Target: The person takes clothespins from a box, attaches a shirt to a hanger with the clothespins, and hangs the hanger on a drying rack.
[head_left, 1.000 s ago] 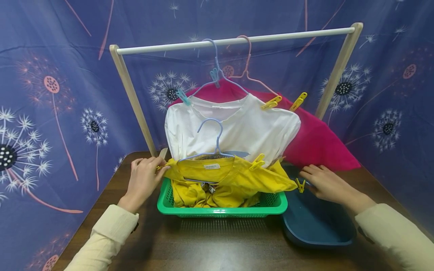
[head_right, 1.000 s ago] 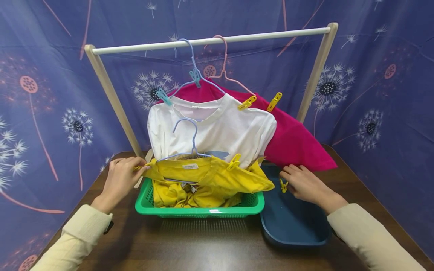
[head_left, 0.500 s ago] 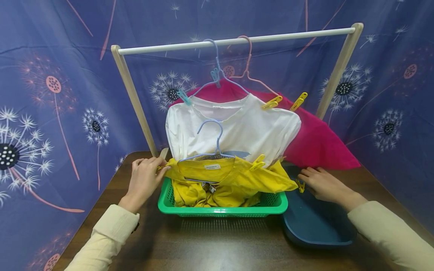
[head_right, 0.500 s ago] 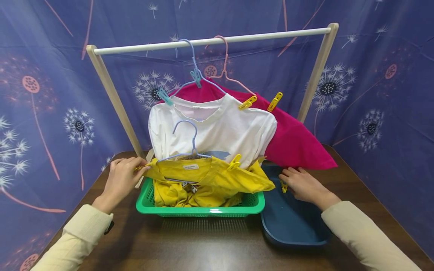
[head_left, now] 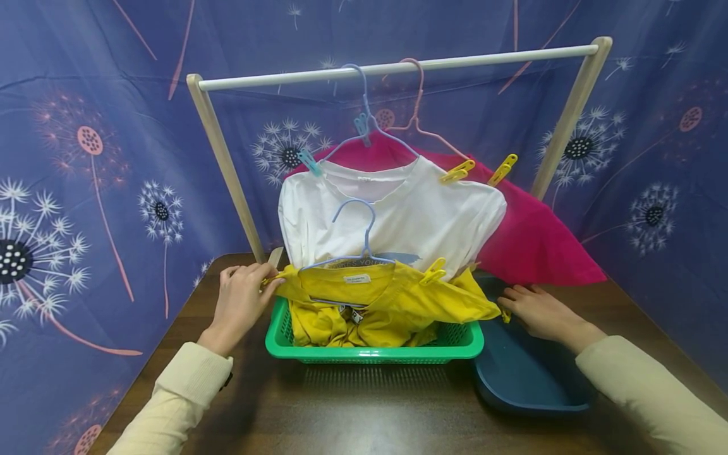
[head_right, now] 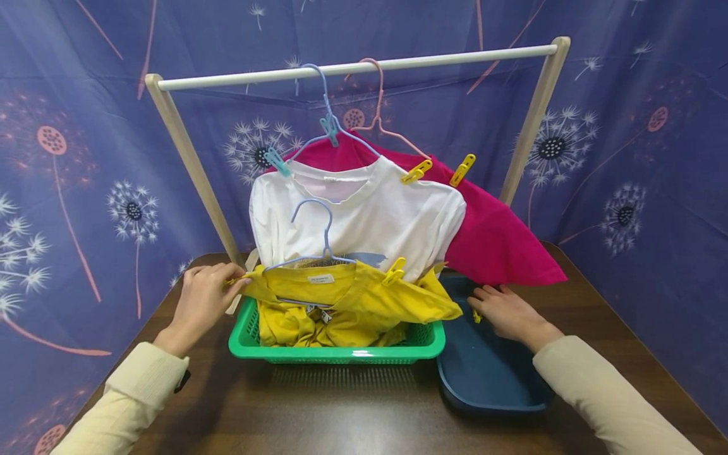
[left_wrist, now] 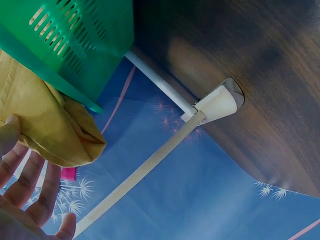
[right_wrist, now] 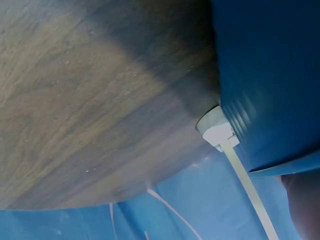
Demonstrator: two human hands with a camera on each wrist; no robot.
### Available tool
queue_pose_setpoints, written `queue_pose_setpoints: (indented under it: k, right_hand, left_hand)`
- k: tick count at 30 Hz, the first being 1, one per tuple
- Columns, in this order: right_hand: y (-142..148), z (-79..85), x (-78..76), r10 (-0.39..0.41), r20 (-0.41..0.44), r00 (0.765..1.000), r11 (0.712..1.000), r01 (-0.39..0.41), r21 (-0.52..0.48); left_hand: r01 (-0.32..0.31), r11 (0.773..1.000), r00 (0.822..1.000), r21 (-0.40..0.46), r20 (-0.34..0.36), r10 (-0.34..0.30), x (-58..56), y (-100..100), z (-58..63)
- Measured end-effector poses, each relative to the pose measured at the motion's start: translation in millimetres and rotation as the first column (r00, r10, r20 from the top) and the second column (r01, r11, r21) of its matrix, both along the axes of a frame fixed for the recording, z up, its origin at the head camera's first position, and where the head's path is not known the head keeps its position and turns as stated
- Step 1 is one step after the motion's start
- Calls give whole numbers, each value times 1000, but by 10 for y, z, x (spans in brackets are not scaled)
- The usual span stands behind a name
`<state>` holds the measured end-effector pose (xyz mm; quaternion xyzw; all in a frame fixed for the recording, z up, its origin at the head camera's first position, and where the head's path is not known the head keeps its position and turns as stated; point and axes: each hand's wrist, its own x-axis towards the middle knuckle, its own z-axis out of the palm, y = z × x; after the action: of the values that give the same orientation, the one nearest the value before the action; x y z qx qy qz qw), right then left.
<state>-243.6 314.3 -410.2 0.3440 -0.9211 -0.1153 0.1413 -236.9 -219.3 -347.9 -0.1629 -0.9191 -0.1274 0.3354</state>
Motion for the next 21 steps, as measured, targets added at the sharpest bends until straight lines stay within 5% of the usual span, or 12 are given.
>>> queue_pose_setpoints:
  k: [21]
  right_hand:
    - [48, -31, 28, -6, 62, 998, 1000, 6, -9]
  left_hand:
    - [-15, 1000, 1000, -13, -1, 15, 15, 2, 13]
